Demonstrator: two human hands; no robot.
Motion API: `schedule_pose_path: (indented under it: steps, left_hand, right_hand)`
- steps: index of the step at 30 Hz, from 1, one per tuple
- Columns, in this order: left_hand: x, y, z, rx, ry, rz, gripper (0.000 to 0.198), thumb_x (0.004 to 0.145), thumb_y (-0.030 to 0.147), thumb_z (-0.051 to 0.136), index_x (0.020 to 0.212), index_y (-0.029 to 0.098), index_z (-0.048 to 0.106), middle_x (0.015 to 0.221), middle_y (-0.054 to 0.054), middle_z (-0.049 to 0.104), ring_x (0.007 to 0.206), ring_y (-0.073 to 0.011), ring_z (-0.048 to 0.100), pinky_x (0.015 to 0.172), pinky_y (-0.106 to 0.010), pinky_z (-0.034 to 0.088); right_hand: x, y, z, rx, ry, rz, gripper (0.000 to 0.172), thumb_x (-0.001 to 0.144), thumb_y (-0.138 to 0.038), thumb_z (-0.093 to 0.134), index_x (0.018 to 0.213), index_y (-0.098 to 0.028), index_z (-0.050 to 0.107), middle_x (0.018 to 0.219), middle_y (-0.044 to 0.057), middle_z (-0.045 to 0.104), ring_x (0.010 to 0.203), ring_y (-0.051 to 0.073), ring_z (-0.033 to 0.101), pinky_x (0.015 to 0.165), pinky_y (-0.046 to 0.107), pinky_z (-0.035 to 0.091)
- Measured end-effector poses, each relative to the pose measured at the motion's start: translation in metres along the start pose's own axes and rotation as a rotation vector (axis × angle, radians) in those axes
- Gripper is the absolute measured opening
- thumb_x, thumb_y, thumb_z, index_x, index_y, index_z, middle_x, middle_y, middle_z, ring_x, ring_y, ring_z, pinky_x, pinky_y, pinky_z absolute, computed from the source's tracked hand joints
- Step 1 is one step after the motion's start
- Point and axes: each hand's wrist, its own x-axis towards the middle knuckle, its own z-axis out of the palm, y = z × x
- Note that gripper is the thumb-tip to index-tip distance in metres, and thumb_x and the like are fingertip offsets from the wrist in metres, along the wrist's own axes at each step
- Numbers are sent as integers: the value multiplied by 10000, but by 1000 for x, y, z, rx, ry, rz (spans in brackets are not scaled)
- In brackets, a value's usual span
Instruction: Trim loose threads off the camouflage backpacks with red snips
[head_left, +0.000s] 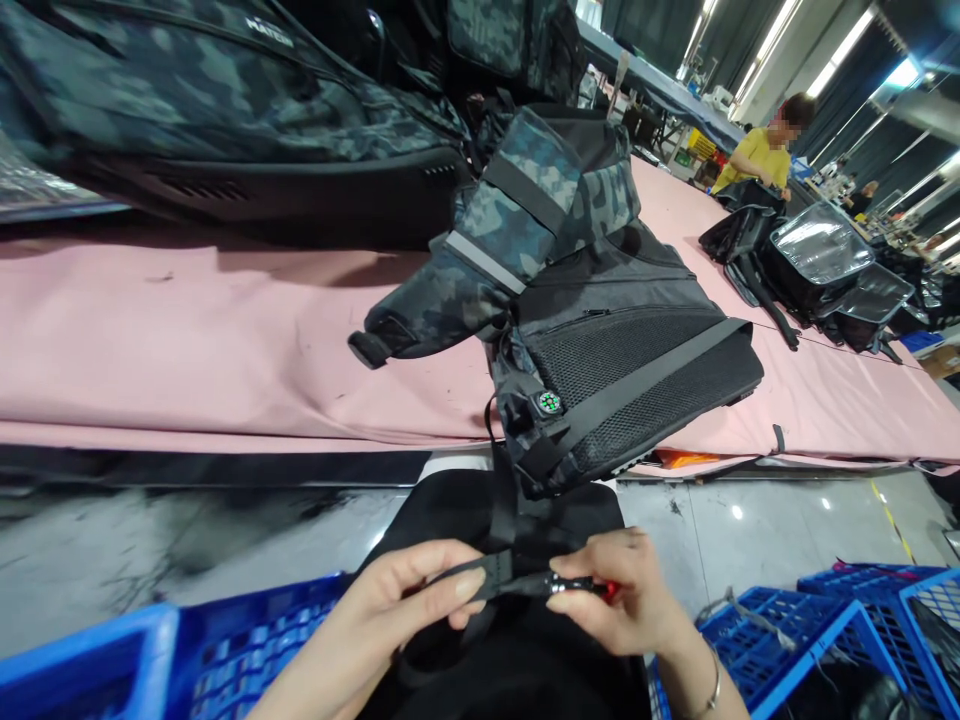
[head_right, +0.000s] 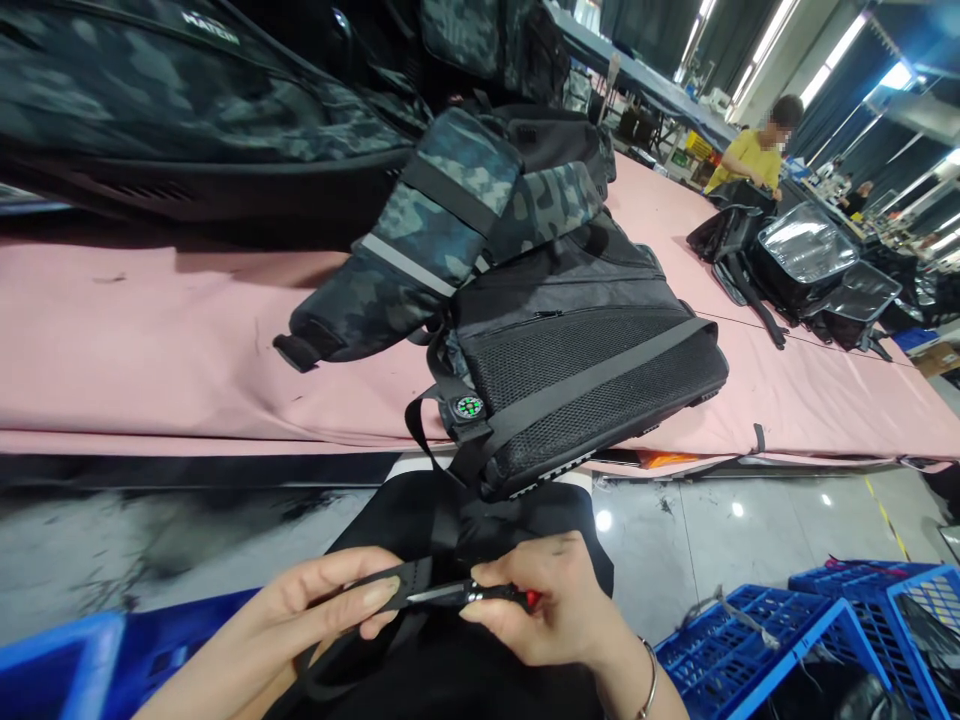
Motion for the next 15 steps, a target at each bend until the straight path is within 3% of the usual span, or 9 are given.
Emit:
schedule_pose_path:
  steps: [4,8,11,13,15]
  left_hand:
    - [4,0,-1,72,-49,33,326,658,492,726,578,189,639,529,16,524,493,-106,396,442,-202,310]
    - [16,-8,-4,220,-40,143,394,704,575,667,595,196,666,563,-13,593,586,-159,527,582,-246,465]
    - [26,-12,-6,332,31,276,414,729,622,632,820,233,741,828,-50,728,818,-235,648,796,-305,528]
    - [32,-8,-7,356,102,364,462,735,612,646,1030,263,716,1069,-56,725,992,-256,647,928,-321,498]
    - [37,4,-5,315,150,411,506,737,596,663,1123,268,669,1165,-58,695,1057,-253,633,976,-323,477]
  right_hand:
    - [-1,0,-1,39,-21,88,195,839,-377,678,903,-193,678,619,-19,633,456,78,483,463,198,368]
    - [-3,1,-2,90,-36,73,140,834,-336,678,877,-202,682,601,-30,618,468,77,496,480,195,370]
    - [-7,4,-4,208,81,145,232,802,-430,707,832,-204,666,578,-41,578,433,69,434,426,190,324]
    - [-10,6,-6,298,176,248,315,772,-508,717,817,-205,643,569,-47,539,435,75,401,402,187,303]
    - [-13,10,-7,374,263,309,347,749,-535,728,812,-209,626,573,-48,518,455,84,403,411,187,316]
